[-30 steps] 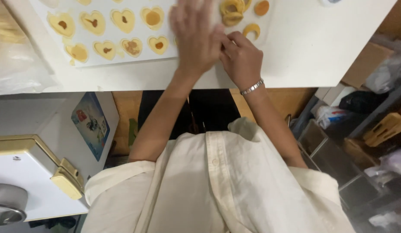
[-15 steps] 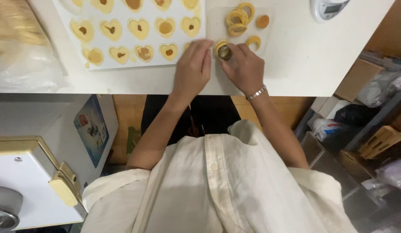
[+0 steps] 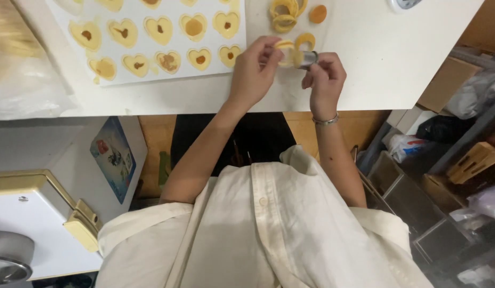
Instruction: Prepare heart-shaped pastries by cutting circular dough pieces and placing them into a mold.
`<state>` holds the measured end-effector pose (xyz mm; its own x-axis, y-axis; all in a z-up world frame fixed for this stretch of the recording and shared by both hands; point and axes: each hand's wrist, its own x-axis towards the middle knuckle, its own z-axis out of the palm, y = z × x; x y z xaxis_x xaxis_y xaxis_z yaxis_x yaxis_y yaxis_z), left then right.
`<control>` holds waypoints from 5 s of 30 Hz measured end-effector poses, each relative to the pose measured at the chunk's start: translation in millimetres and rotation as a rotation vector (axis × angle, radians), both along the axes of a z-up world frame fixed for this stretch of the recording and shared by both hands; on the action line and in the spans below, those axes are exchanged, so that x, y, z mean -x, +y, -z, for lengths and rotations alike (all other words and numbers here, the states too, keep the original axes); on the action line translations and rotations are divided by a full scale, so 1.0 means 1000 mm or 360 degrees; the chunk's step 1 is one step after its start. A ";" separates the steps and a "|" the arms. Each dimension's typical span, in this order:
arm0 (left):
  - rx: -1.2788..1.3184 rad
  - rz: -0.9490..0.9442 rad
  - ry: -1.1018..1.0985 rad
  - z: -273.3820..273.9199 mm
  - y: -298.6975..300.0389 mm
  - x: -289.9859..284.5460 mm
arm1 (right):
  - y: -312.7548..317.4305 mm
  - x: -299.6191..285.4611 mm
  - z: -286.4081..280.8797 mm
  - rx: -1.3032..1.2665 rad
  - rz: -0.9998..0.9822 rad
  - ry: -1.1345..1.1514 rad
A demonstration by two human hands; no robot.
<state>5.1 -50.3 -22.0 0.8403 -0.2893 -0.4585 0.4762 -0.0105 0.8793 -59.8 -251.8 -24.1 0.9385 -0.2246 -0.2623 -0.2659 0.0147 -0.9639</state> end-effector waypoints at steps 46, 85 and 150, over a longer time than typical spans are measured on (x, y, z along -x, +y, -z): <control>0.0842 -0.0093 0.0462 -0.025 0.106 0.060 | 0.091 -0.035 -0.070 0.0222 -0.1133 0.0026; -0.0072 -0.0468 0.0101 -0.044 0.181 0.039 | 0.123 -0.111 -0.032 0.1390 -0.0817 -0.0469; -0.0534 -0.0094 -0.0739 -0.010 0.229 -0.054 | 0.122 -0.053 -0.060 0.1276 -0.0735 -0.0166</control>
